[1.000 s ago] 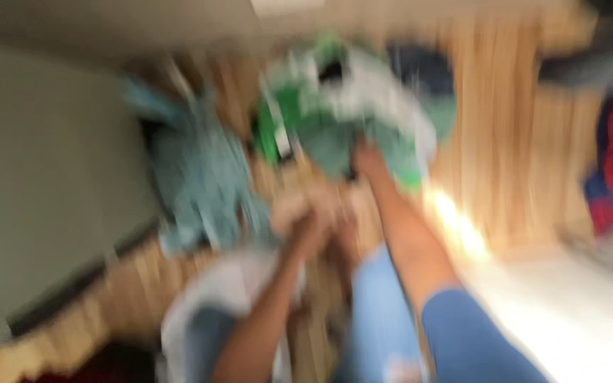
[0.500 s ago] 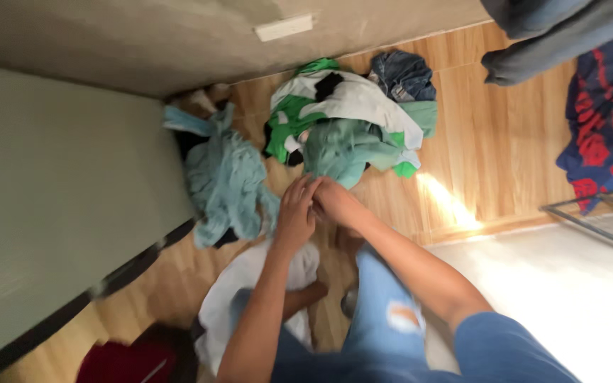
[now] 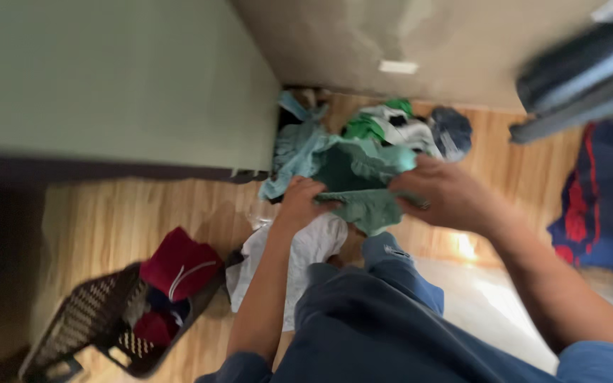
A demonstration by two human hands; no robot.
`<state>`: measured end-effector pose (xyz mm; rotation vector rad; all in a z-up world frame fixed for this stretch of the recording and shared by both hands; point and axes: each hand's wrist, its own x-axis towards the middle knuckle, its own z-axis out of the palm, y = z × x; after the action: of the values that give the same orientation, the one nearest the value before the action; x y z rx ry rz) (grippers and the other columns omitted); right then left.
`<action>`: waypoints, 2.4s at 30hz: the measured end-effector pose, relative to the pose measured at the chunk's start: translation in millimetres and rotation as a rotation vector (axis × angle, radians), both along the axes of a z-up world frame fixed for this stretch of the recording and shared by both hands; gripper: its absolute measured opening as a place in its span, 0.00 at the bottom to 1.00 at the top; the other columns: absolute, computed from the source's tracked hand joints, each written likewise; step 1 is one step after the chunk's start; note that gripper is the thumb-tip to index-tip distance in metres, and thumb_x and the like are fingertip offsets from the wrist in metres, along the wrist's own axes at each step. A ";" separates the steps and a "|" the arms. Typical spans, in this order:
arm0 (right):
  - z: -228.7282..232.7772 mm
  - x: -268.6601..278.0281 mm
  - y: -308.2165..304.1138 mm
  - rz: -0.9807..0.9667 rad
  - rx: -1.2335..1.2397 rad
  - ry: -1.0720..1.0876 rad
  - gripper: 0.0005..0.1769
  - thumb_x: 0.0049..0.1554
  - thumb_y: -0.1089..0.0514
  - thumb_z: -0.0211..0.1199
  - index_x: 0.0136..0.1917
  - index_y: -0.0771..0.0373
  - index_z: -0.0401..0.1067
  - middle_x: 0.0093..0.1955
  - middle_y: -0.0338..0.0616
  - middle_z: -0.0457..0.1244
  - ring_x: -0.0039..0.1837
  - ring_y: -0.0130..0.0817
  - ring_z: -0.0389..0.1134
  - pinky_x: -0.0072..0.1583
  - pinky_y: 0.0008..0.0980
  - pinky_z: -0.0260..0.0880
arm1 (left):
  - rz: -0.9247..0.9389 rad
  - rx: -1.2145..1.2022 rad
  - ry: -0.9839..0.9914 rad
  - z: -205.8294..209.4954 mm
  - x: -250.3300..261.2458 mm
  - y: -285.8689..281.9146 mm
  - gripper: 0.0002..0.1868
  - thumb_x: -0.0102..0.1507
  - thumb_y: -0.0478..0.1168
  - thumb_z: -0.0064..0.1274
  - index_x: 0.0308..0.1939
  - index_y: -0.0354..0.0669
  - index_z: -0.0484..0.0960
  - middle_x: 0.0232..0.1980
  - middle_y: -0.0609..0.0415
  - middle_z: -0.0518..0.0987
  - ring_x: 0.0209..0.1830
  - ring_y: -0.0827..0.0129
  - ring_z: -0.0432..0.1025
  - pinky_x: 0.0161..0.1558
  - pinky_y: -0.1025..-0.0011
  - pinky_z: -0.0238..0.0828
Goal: The person folds several pieces of clothing, including a red shirt, a green top, blue jeans, a light blue towel, and black items, placing them into a laundry basket.
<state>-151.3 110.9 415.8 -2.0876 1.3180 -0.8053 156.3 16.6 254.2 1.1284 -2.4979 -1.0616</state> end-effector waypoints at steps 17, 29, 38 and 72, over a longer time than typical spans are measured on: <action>-28.3 117.6 -22.9 0.399 0.613 0.384 0.20 0.46 0.42 0.74 0.47 0.54 0.81 0.40 0.45 0.67 0.48 0.42 0.69 0.51 0.42 0.68 | 0.237 0.193 0.096 143.7 124.7 107.9 0.15 0.64 0.52 0.67 0.38 0.44 0.86 0.41 0.47 0.80 0.47 0.60 0.76 0.49 0.63 0.68; 2.4 128.7 -48.0 0.400 -0.005 0.509 0.19 0.48 0.43 0.75 0.48 0.55 0.81 0.47 0.41 0.67 0.61 0.43 0.64 0.65 0.43 0.64 | 0.406 -0.167 0.110 185.2 275.4 124.7 0.13 0.56 0.34 0.64 0.43 0.39 0.81 0.45 0.51 0.79 0.53 0.56 0.69 0.57 0.58 0.65; 3.8 124.9 -47.5 0.340 -0.324 0.323 0.12 0.47 0.48 0.74 0.39 0.55 0.79 0.68 0.56 0.64 0.70 0.56 0.61 0.63 0.42 0.69 | 0.496 -0.260 0.116 172.5 277.2 125.3 0.12 0.55 0.30 0.53 0.43 0.35 0.77 0.53 0.41 0.74 0.52 0.52 0.70 0.51 0.61 0.67; -230.2 149.5 -9.4 0.099 1.193 -0.943 0.29 0.50 0.62 0.67 0.65 0.52 0.69 0.64 0.40 0.67 0.60 0.41 0.73 0.58 0.46 0.77 | 0.070 -0.352 -0.018 226.1 79.8 36.4 0.29 0.53 0.59 0.68 0.50 0.46 0.81 0.41 0.50 0.83 0.45 0.49 0.77 0.44 0.50 0.70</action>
<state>-1.8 101.6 185.7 -0.6551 0.7736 -0.5731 236.1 53.0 480.4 1.1093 -2.5061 -0.5634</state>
